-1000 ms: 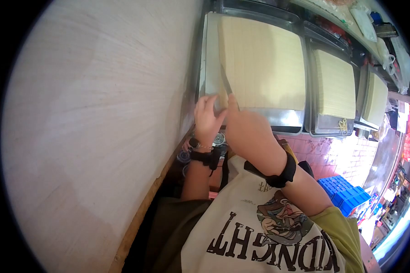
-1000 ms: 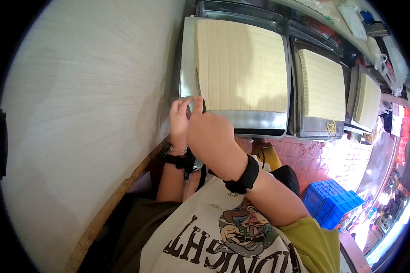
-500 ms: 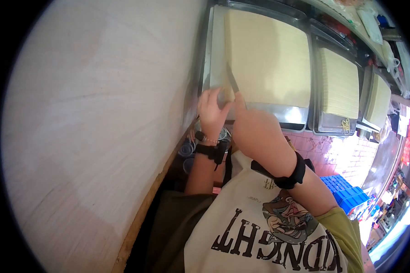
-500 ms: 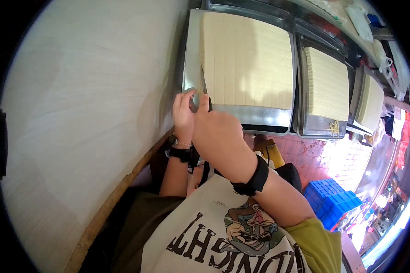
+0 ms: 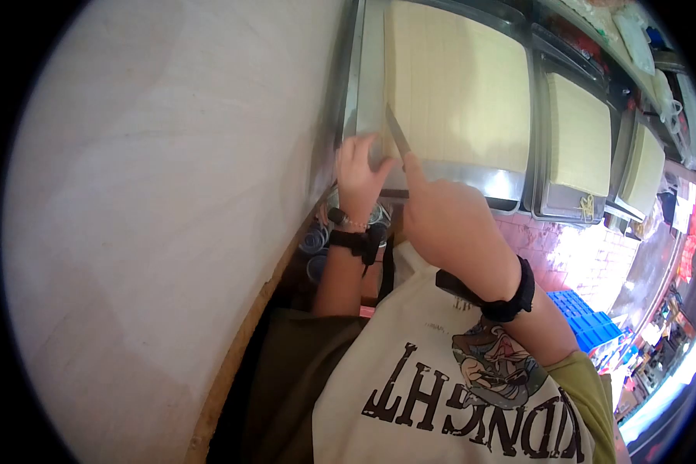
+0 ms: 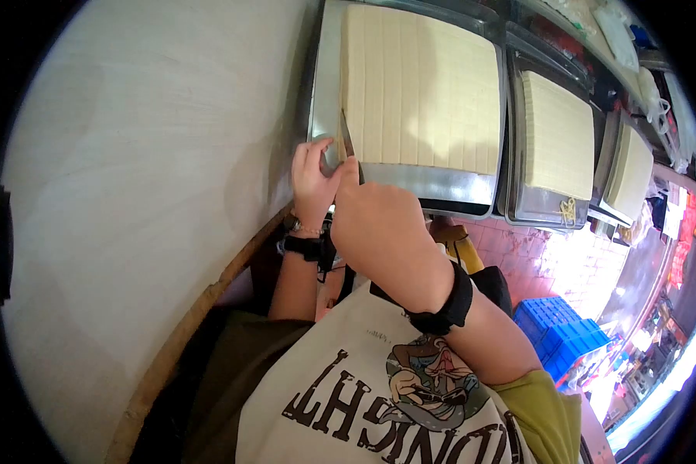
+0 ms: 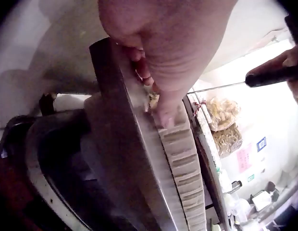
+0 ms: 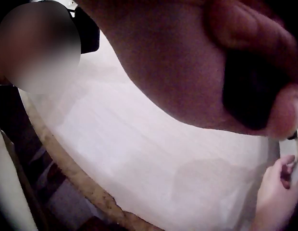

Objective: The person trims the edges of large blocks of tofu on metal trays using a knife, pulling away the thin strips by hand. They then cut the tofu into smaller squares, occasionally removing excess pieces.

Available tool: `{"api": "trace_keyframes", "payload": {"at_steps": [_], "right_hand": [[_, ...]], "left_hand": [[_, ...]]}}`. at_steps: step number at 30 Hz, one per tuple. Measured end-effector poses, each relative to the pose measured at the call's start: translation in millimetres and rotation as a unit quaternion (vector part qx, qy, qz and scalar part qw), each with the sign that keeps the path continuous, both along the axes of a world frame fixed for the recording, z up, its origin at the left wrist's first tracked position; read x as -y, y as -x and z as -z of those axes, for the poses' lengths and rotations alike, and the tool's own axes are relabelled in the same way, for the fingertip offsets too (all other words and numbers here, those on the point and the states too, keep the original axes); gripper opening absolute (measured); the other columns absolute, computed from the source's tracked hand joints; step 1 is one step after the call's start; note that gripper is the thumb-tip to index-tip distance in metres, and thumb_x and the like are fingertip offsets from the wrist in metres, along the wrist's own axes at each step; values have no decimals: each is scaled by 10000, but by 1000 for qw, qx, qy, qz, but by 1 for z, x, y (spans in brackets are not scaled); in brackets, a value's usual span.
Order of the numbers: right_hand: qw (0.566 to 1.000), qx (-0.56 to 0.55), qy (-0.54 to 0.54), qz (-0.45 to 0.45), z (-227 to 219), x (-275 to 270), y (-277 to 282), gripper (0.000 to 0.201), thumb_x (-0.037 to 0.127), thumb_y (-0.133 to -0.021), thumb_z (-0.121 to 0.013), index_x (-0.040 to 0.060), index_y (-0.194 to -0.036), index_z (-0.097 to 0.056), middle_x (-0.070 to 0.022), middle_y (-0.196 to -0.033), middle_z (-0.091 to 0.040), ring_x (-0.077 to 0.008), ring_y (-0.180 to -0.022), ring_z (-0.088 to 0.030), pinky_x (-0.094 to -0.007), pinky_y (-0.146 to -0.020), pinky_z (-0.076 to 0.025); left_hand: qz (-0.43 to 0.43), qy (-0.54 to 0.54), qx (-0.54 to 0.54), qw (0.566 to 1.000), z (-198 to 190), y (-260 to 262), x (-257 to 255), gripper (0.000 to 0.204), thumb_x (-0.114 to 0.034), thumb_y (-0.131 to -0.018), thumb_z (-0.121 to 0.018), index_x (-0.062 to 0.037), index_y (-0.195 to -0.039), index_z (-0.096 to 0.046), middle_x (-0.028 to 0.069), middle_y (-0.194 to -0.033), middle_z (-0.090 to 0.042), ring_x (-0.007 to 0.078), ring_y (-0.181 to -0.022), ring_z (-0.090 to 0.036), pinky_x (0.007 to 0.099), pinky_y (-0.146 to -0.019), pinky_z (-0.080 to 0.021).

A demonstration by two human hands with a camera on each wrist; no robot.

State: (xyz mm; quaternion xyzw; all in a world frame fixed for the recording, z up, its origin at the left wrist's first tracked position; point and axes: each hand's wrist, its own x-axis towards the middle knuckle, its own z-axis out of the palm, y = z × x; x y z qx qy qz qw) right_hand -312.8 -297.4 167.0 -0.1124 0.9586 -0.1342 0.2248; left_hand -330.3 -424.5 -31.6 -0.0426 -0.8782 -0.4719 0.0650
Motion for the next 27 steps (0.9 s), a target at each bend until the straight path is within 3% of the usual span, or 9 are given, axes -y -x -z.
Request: {"api": "trace_keyframes", "payload": {"at_steps": [3, 5, 11, 13, 27], "right_hand": [[1000, -6, -1, -14, 1, -2, -3, 537, 119, -820, -559, -103, -1298, -454, -157, -624, -606, -327, -559, -615, -424, -532, -483], [997, -72, 10, -34, 5, -4, -5, 568, 95, -764, -577, -180, -1251, -485, -151, -584, -626, -287, -535, -663, -363, -459, -503], [998, -48, 6, -35, -3, -4, -7, 582, 111, -759, -589, -174, -1256, -487, -148, -596, -631, -279, -540, -665, -356, -457, -499], [998, -53, 9, -38, -3, -4, -9, 580, 116, -758, -592, -171, -1252, -496, -147, -597, -631, -279, -540, -665, -356, -461, -501], [997, -46, 11, -56, -8, -7, -17, 562, 116, -752, -592, -158, -1237, -523, -142, -616, -646, -265, -543, -669, -351, -479, -508]], "left_hand": [[2, 0, 7, 1000, 2, 0, 1, 507, -107, -663, -807, -56, -1122, -599, 139, -1022, -568, 366, -958, -543, 434, -818, -445], [1, -2, 4, 1000, 2, 0, 1, 510, -99, -658, -808, -55, -1121, -599, 139, -1022, -568, 366, -957, -545, 433, -815, -447], [-2, -6, -6, 1000, 4, -2, 1, 509, -83, -645, -806, -44, -1110, -602, 143, -1024, -569, 365, -969, -547, 438, -825, -449], [-10, -7, -40, 999, 5, -1, 1, 499, -3, -662, -776, -47, -1131, -612, 73, -936, -520, 210, -737, -476, 333, -684, -450], [-19, -13, -7, 1000, 2, -3, 1, 537, 12, -659, -760, -44, -1167, -593, 80, -975, -504, 199, -760, -472, 329, -729, -465]]}}
